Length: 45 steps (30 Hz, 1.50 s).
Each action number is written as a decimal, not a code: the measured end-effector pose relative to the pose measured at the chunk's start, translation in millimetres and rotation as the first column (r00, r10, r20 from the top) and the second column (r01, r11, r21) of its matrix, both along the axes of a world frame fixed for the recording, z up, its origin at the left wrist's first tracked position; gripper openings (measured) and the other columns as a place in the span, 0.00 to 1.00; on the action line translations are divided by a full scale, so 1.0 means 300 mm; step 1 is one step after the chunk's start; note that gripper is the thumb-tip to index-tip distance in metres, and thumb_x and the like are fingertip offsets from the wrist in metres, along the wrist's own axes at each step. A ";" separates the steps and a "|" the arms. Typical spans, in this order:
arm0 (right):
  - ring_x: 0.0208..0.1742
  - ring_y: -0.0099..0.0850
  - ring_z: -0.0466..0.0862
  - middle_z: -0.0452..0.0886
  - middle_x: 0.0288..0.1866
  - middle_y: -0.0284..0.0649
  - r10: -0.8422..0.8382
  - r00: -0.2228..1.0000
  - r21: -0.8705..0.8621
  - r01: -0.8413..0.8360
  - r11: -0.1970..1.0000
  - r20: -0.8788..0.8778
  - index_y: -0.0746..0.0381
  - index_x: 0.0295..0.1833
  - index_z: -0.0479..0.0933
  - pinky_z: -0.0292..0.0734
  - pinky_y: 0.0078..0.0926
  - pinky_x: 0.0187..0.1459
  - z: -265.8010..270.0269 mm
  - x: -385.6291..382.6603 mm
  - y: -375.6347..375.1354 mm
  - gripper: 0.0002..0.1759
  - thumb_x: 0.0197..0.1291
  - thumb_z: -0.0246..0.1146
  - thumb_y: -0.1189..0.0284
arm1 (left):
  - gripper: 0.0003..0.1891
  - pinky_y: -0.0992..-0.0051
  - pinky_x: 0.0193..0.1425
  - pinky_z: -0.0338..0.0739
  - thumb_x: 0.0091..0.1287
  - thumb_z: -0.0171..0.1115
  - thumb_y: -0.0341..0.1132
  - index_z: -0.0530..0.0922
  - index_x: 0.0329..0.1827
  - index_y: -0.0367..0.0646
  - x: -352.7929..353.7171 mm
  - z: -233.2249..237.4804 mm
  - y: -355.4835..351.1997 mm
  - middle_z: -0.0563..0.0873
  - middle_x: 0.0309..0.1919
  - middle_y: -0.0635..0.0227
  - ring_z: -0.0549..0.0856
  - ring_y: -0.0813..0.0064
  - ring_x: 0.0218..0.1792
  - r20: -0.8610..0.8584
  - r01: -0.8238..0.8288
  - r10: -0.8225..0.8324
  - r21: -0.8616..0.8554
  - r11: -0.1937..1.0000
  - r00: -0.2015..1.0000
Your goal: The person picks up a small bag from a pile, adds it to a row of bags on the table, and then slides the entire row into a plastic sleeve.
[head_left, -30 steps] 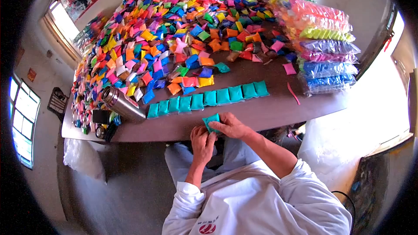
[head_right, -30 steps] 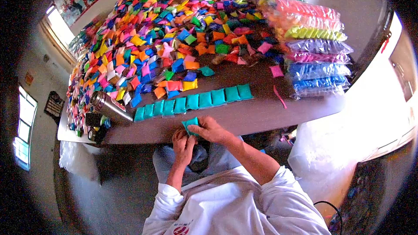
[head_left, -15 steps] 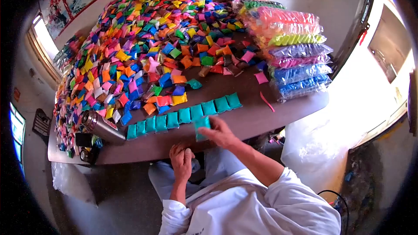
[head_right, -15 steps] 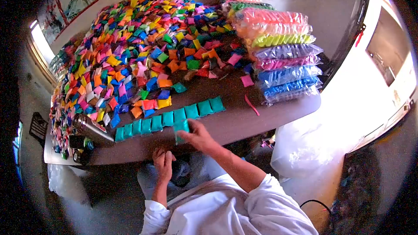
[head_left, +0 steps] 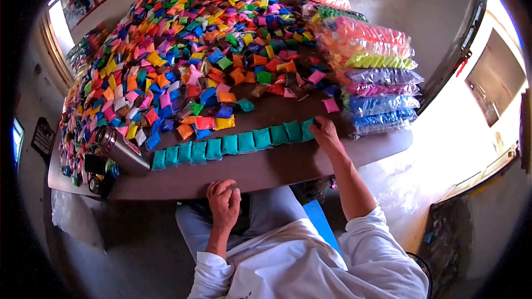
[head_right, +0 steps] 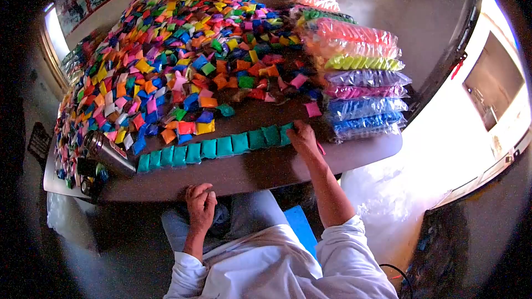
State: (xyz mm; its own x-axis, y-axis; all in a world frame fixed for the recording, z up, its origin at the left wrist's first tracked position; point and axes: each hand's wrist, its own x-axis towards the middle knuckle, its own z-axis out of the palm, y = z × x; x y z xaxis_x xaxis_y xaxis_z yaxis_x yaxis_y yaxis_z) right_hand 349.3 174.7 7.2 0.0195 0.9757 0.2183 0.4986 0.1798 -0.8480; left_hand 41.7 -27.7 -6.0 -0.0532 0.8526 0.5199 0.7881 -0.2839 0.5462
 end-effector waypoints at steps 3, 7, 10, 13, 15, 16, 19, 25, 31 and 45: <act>0.32 0.38 0.78 0.76 0.28 0.48 -0.067 0.995 0.114 0.058 0.992 0.078 0.66 0.37 0.74 0.70 0.38 0.34 -0.003 -0.018 0.000 0.14 0.55 0.62 0.65 | 0.11 0.56 0.66 0.63 0.64 0.58 0.35 0.78 0.26 0.38 0.001 -0.003 -0.004 0.83 0.46 0.66 0.77 0.60 0.51 -0.015 0.011 -0.011 0.024 1.000 1.000; 0.46 0.49 0.82 0.82 0.40 0.53 -0.144 0.948 0.038 0.139 0.990 0.283 0.64 0.48 0.78 0.75 0.44 0.44 0.027 -0.011 -0.012 0.20 0.54 0.64 0.62 | 0.11 0.56 0.66 0.63 0.64 0.58 0.34 0.77 0.24 0.38 0.004 -0.018 -0.005 0.83 0.47 0.65 0.77 0.59 0.52 -0.023 0.001 -0.001 0.022 1.000 1.000; 0.47 0.49 0.82 0.83 0.42 0.52 -0.145 0.951 0.060 0.134 0.989 0.274 0.61 0.54 0.78 0.76 0.43 0.47 0.043 -0.003 -0.029 0.22 0.54 0.65 0.63 | 0.12 0.56 0.66 0.62 0.64 0.58 0.34 0.77 0.24 0.38 0.007 -0.015 -0.004 0.82 0.47 0.65 0.77 0.59 0.52 -0.020 -0.008 0.009 0.030 1.000 1.000; 0.46 0.43 0.84 0.83 0.44 0.49 -0.147 0.952 0.136 0.113 0.984 0.267 0.61 0.52 0.79 0.77 0.36 0.48 -0.018 0.018 0.000 0.21 0.51 0.66 0.65 | 0.11 0.56 0.66 0.63 0.63 0.59 0.34 0.77 0.23 0.38 0.012 -0.011 -0.008 0.82 0.47 0.64 0.77 0.58 0.51 -0.036 -0.012 0.014 0.053 0.999 0.999; 0.46 0.43 0.83 0.83 0.44 0.48 -0.155 0.948 0.128 0.123 0.984 0.277 0.60 0.50 0.80 0.77 0.36 0.47 -0.021 0.018 -0.003 0.19 0.51 0.66 0.67 | 0.11 0.57 0.65 0.63 0.62 0.59 0.34 0.76 0.23 0.38 0.010 -0.013 -0.008 0.82 0.47 0.65 0.77 0.58 0.51 -0.047 -0.013 0.014 0.029 1.000 0.999; 0.46 0.44 0.83 0.83 0.43 0.48 -0.164 0.944 0.120 0.134 0.984 0.287 0.59 0.49 0.81 0.77 0.36 0.47 0.000 0.003 -0.014 0.17 0.52 0.65 0.68 | 0.11 0.57 0.65 0.63 0.62 0.59 0.34 0.76 0.23 0.38 0.009 -0.012 -0.008 0.82 0.47 0.65 0.77 0.58 0.51 -0.047 -0.016 0.017 0.028 0.999 0.999; 0.45 0.43 0.82 0.83 0.41 0.46 -0.186 0.935 0.259 0.108 0.960 0.301 0.61 0.44 0.82 0.77 0.36 0.48 0.051 -0.067 -0.052 0.13 0.52 0.64 0.70 | 0.11 0.56 0.65 0.63 0.61 0.60 0.34 0.76 0.23 0.38 0.016 -0.010 -0.010 0.82 0.48 0.65 0.76 0.58 0.51 -0.050 -0.012 0.013 0.039 0.999 0.999; 0.50 0.47 0.79 0.81 0.46 0.47 -0.029 0.945 0.257 -0.060 0.965 0.327 0.61 0.46 0.81 0.75 0.42 0.50 0.039 -0.158 -0.021 0.13 0.56 0.64 0.69 | 0.11 0.56 0.64 0.64 0.60 0.60 0.34 0.77 0.22 0.38 0.020 -0.009 -0.012 0.81 0.49 0.64 0.76 0.56 0.51 -0.081 -0.032 0.038 0.066 0.997 0.996; 0.54 0.49 0.77 0.79 0.50 0.48 0.166 0.900 0.320 -0.308 0.896 0.403 0.61 0.52 0.77 0.74 0.44 0.53 0.105 -0.334 0.082 0.18 0.55 0.64 0.70 | 0.10 0.56 0.63 0.64 0.59 0.60 0.33 0.77 0.22 0.37 0.026 -0.026 -0.011 0.81 0.50 0.62 0.76 0.55 0.51 -0.102 -0.026 0.037 0.111 0.993 0.994; 0.41 0.47 0.82 0.79 0.45 0.52 0.180 0.862 0.223 -0.315 0.923 0.474 0.67 0.62 0.66 0.77 0.44 0.39 -0.020 -0.557 0.322 0.28 0.58 0.61 0.66 | 0.10 0.55 0.65 0.61 0.61 0.61 0.35 0.81 0.27 0.37 0.013 -0.038 -0.020 0.81 0.53 0.60 0.73 0.54 0.56 -0.059 -0.029 0.030 0.018 0.999 0.998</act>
State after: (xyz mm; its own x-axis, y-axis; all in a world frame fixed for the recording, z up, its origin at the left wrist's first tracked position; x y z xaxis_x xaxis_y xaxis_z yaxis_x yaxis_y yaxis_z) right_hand 182.1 271.2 1.1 -0.3773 0.8291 0.4126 0.7098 0.5451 -0.4462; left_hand 45.6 -33.7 -17.3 -0.0472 0.8420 0.5374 0.8270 -0.2688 0.4937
